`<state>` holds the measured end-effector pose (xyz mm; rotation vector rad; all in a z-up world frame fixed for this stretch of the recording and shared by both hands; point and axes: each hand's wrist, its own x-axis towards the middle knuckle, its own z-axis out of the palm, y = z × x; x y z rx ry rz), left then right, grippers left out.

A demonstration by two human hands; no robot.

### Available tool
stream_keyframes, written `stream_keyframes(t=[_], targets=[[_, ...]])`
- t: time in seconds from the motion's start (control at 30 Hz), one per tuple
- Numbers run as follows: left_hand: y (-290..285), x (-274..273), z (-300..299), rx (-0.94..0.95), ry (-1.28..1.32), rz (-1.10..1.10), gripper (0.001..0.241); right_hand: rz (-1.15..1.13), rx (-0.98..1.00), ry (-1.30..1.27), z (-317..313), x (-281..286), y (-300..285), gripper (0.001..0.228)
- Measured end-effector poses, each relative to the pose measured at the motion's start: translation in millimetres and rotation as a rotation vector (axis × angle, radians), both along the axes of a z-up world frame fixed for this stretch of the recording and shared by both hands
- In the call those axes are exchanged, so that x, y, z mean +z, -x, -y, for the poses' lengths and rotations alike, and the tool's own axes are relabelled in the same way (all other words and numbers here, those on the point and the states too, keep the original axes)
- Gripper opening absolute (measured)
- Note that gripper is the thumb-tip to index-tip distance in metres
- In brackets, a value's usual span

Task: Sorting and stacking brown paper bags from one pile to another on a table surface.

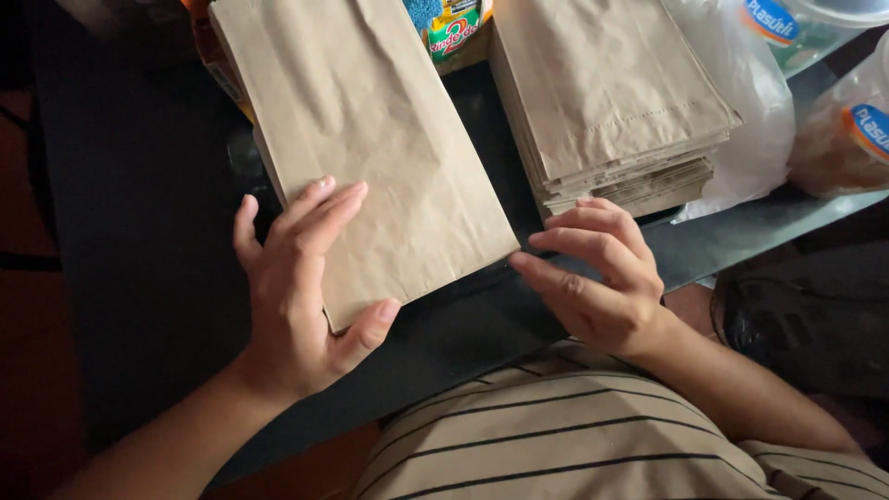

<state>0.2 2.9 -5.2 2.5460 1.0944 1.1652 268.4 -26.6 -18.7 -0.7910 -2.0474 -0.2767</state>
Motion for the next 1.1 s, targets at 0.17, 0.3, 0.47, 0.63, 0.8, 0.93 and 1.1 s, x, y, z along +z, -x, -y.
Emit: stream_keyframes(t=[0.17, 0.3, 0.47, 0.63, 0.8, 0.93, 1.1], targets=[[-0.2, -0.4, 0.0, 0.002, 0.0, -0.003, 0.065, -0.01, -0.012, -0.001, 0.1, 4.8, 2.0, 0.014], [0.1, -0.8, -0.3, 0.002, -0.008, -0.003, 0.065, 0.004, -0.019, -0.003, 1.7, 1.3, -0.3, 0.014], [-0.4, 0.0, -0.3, 0.005, -0.005, -0.004, 0.065, 0.0, -0.009, -0.002, -0.8, 4.3, 1.3, 0.015], [-0.5, -0.3, 0.3, 0.01, -0.002, -0.002, 0.065, -0.004, -0.015, -0.008, -1.3, 4.6, 2.0, 0.014], [-0.2, -0.1, 0.1, 0.008, -0.003, -0.001, 0.066, 0.004, -0.02, -0.009, -0.3, 4.8, 0.6, 0.013], [0.4, 0.1, 0.0, 0.002, -0.005, -0.006, 0.064, 0.0, -0.028, -0.003, 0.2, 4.1, 0.9, 0.013], [0.8, -0.3, -0.2, -0.003, 0.003, -0.005, 0.065, -0.008, -0.016, -0.014, -1.4, 4.1, 0.8, 0.014]])
